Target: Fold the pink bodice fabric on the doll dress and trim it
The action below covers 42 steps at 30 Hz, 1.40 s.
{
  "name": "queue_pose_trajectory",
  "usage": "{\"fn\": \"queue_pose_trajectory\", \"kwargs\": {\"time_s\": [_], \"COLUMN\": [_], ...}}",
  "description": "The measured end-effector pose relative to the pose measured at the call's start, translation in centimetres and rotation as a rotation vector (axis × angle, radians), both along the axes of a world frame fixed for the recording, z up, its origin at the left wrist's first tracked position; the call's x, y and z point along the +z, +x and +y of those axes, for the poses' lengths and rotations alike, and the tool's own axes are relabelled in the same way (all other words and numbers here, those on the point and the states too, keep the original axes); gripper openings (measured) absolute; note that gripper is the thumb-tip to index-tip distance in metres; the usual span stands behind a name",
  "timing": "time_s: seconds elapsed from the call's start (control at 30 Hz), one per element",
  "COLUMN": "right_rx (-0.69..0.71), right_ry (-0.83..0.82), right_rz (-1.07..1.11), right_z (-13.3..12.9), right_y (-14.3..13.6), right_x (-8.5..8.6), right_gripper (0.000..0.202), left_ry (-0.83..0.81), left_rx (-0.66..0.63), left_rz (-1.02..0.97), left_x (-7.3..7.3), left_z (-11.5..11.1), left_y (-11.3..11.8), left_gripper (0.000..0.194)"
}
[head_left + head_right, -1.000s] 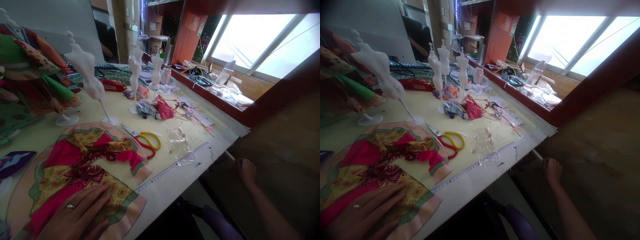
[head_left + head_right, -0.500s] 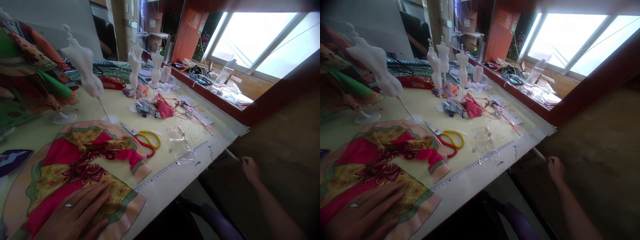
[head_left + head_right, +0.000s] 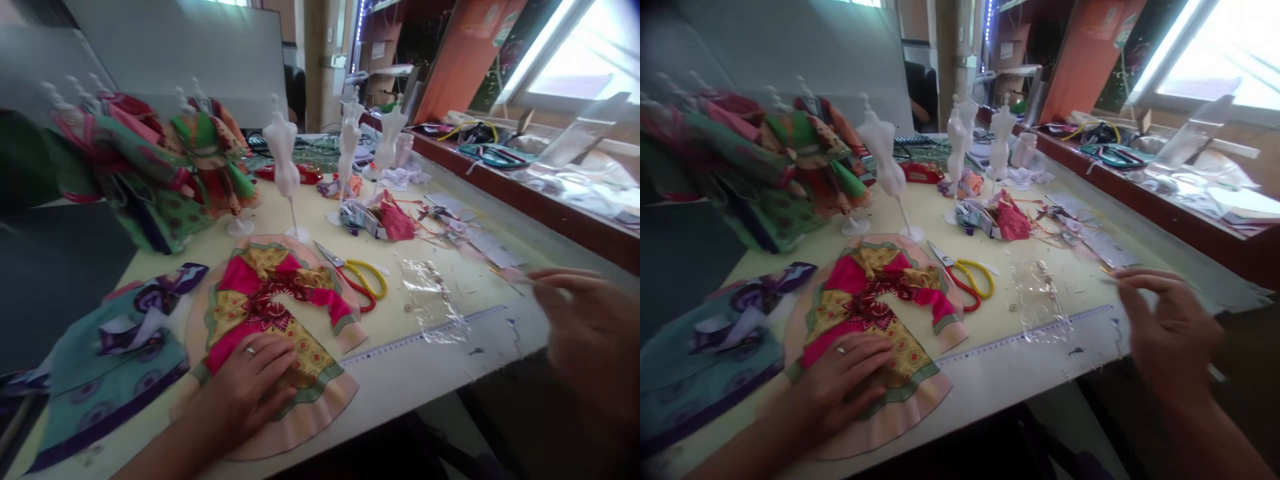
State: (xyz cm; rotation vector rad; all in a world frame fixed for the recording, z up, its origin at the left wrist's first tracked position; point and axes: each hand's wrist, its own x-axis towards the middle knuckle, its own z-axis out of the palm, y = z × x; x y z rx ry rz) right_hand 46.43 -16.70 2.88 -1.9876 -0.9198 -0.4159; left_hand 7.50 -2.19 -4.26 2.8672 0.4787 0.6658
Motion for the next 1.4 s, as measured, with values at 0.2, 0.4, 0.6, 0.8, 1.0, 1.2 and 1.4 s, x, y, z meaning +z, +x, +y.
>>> {"fn": "queue_pose_trajectory", "kwargs": {"time_s": [0.2, 0.4, 0.6, 0.8, 1.0, 1.2, 1.4], "right_rx": [0.99, 1.161, 1.226, 1.164, 1.2, 1.286, 1.342], "right_ry": [-0.067, -0.138, -0.085, -0.047, -0.069, -0.092, -0.073], "right_rz": [0.654, 1.366, 1.516, 1.653, 1.662, 1.488, 1.076], "right_z": [8.7, 13.9, 15.4, 15.3, 15.0, 14.7, 14.7], "right_y": [-12.2, -18.9, -20.3, -19.7, -20.0, -20.1, -19.9], "right_x": [0.5, -1.4, -2.7, -4.0, -4.6, -5.2, -5.5], "right_gripper": [0.011, 0.013, 0.014, 0.016, 0.016, 0.009, 0.009], "left_ry": [-0.131, -0.654, -1.021, -1.045, -1.006, -0.83, -0.537], "left_rx": [-0.035, 0.281, 0.529, 0.533, 0.494, 0.504, 0.396], "left_rz": [0.007, -0.15, -0.549, -0.643, -0.627, -0.603, -0.628], "left_x": [1.3, 4.4, 5.3, 3.2, 2.7, 2.3, 2.0], "left_z": [-0.6, 0.4, 3.5, 4.0, 3.6, 3.1, 3.0], "left_y": [0.2, 0.3, 1.6, 3.1, 2.6, 2.1, 1.8], "left_gripper": [0.027, 0.015, 0.024, 0.017, 0.013, 0.006, 0.008]}}
